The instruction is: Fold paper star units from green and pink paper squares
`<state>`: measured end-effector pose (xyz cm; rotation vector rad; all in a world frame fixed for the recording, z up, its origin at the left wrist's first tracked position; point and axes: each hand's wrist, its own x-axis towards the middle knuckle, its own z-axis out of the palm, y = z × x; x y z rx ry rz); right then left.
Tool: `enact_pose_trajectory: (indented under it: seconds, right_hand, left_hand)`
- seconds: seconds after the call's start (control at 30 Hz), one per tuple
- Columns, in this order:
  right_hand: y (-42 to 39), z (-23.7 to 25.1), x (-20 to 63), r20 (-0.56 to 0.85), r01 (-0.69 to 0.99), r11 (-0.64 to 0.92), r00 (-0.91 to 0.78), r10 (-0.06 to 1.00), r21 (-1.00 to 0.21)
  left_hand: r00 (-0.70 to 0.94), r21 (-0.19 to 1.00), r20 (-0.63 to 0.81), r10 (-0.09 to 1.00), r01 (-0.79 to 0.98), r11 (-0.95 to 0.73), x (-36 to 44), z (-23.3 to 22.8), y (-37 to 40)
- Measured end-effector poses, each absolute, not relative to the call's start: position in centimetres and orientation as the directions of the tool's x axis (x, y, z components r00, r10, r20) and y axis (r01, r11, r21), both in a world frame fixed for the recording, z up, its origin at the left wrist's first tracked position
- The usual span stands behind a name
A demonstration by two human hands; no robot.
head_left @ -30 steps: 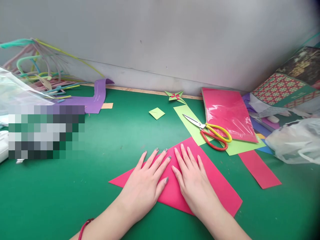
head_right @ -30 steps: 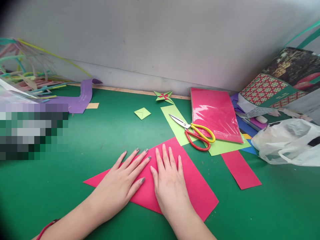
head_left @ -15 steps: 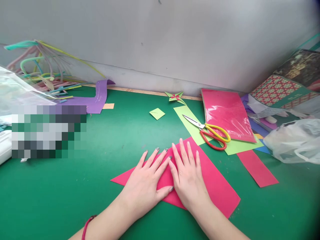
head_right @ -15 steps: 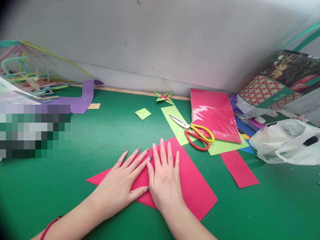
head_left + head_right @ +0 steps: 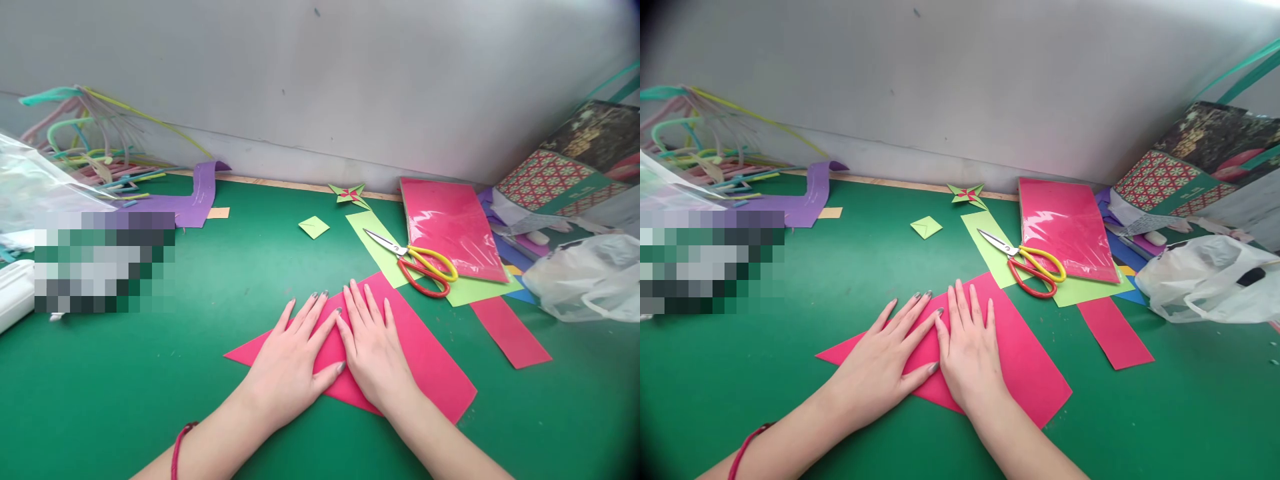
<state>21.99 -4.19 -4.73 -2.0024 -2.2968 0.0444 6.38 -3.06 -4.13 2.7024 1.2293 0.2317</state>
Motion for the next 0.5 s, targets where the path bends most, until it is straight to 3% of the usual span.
enact_pose_trajectory:
  seconds: [0.5]
  right_hand:
    - [-4.2, -4.9, 21.9, 0.069, 0.989, 0.139, -0.135, 0.988, -0.048]
  left_hand:
    - [0.621, 0.11, 0.07, 0.781, 0.773, -0.625, 6.5, -4.5, -4.6]
